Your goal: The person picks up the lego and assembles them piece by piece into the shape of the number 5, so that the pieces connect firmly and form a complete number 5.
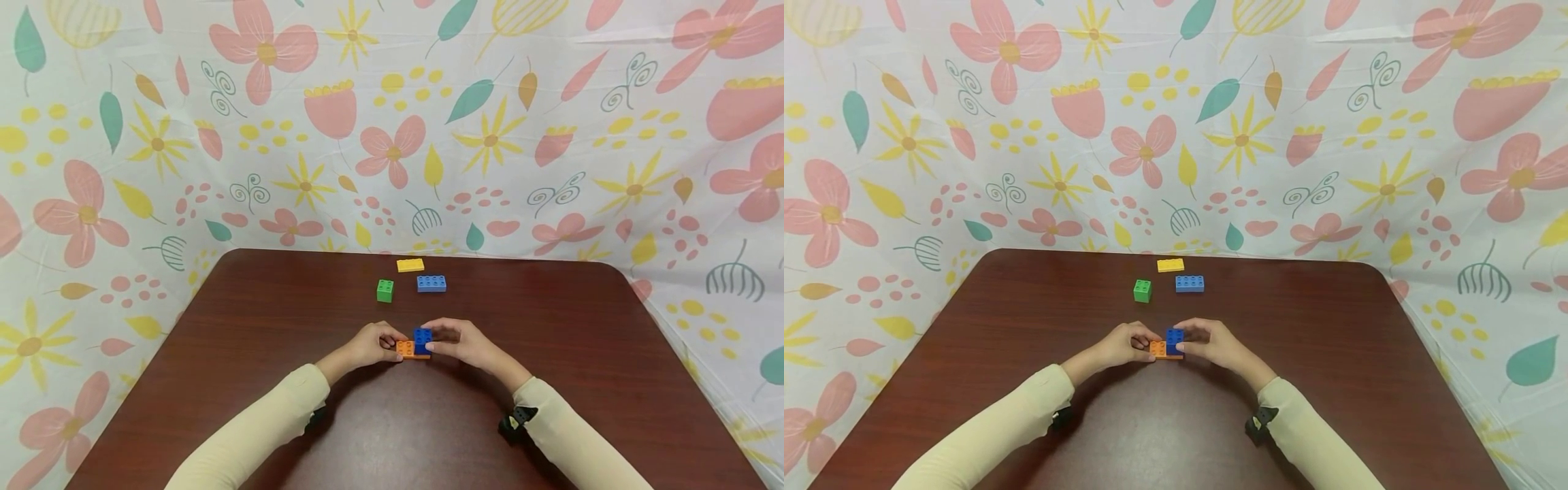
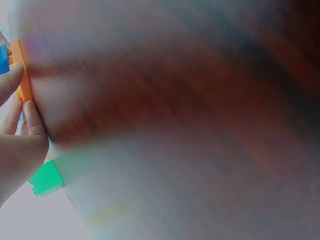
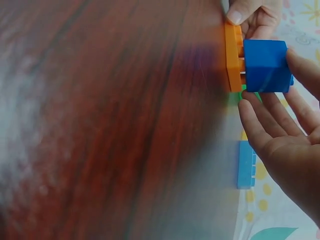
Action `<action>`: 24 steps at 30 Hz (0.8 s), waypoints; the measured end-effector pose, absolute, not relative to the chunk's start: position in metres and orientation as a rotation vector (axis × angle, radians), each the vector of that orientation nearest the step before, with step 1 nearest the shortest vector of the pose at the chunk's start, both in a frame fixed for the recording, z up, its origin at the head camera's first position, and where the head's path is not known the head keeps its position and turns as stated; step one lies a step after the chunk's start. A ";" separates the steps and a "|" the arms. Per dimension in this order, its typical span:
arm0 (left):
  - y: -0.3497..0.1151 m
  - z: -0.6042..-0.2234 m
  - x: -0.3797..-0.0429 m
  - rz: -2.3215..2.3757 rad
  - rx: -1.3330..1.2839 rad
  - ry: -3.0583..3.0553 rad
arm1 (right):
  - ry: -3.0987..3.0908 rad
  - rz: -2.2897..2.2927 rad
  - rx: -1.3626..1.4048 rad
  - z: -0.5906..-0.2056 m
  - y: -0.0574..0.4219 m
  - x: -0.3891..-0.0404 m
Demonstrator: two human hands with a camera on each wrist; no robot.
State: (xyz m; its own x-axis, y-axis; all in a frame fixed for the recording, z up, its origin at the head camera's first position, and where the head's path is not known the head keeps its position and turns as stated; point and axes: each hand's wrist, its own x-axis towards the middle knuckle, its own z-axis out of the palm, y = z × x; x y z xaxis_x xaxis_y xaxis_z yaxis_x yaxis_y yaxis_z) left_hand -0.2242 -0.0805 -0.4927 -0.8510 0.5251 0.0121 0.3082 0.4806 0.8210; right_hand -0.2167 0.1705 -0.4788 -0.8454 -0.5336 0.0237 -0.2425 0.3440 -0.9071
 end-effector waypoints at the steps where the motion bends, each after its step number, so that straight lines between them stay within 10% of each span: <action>1: -0.080 -0.492 -0.224 1.303 0.719 2.489 | 2.340 -1.499 -0.692 -0.479 0.171 -0.217; 24: -0.081 -0.492 -0.225 1.342 0.706 2.470 | 2.296 -1.479 -0.711 -0.444 0.163 -0.206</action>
